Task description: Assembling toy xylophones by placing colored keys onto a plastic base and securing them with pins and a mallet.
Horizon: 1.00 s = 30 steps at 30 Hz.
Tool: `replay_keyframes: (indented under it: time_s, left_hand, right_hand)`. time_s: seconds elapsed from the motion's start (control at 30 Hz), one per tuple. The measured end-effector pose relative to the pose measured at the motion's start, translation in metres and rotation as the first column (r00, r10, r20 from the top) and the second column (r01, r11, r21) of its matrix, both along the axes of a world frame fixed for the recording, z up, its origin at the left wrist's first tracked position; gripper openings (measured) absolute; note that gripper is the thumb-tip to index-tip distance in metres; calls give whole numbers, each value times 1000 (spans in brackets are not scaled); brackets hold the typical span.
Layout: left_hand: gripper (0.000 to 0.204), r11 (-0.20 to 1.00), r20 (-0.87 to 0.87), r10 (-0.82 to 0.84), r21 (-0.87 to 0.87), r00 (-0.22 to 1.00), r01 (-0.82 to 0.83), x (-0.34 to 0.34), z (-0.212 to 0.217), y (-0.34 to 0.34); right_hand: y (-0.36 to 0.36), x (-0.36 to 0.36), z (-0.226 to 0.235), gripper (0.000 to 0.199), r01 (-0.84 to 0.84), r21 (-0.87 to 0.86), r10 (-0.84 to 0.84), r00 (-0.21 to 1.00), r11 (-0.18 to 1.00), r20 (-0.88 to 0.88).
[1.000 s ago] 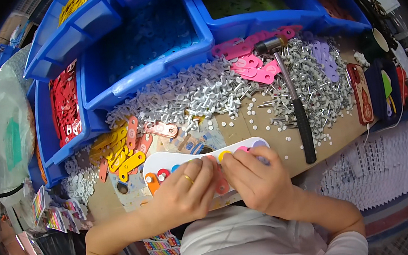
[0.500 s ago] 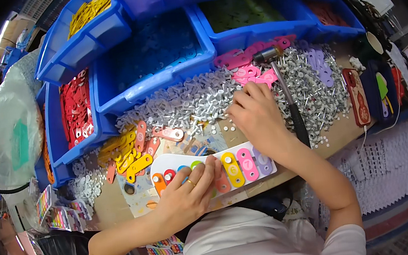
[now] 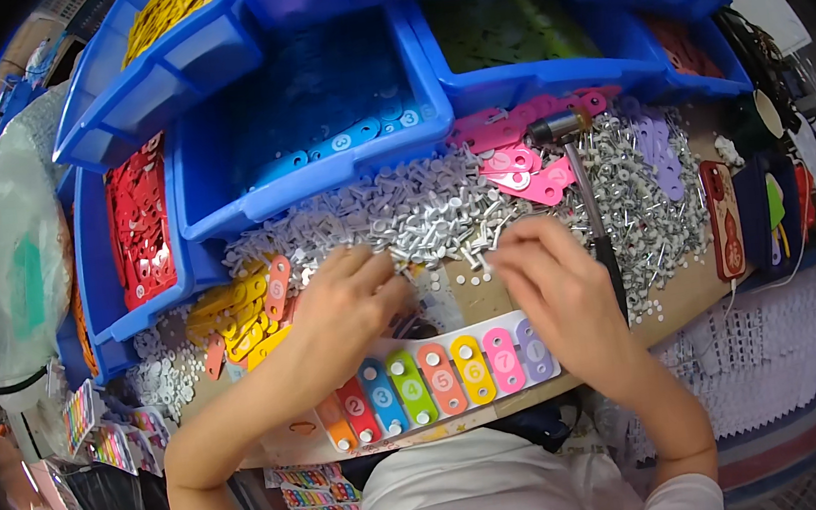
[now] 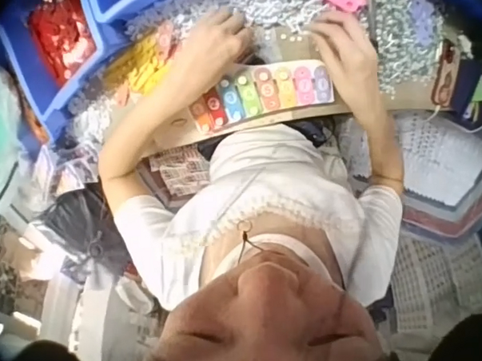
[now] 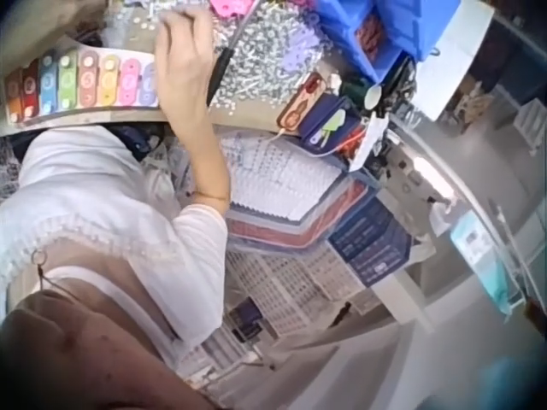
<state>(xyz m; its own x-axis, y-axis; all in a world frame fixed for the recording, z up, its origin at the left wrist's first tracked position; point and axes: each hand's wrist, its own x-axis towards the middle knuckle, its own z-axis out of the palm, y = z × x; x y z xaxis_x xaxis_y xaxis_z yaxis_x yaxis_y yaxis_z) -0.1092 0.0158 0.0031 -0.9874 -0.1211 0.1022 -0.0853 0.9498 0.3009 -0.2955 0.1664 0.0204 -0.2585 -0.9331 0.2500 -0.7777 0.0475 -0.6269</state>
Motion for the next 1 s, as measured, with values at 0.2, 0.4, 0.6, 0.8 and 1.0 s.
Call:
replay_keyframes:
  time_s: [0.2, 0.4, 0.6, 0.8, 1.0]
  left_hand:
    - [22, 958, -61, 243, 175, 968, -229, 18, 3, -15]
    - [22, 776, 68, 394, 511, 917, -371, 30, 20, 3]
    - [22, 717, -75, 508, 589, 858, -373, 39, 18, 16]
    - [24, 297, 97, 603, 894, 792, -335, 45, 25, 51]
    - [23, 750, -180, 374, 636, 910, -183, 50, 16, 84]
  right_hand:
    - [42, 25, 20, 23, -148, 254, 23, 900, 956, 436]
    - [57, 31, 7, 16, -255, 92, 224, 940, 963, 258]
    - [65, 39, -1, 18, -328, 8, 328, 944, 945, -49]
    - [84, 63, -3, 25, -289, 23, 270, 859, 957, -435]
    - [77, 51, -7, 28, -240, -28, 223, 936, 970, -271]
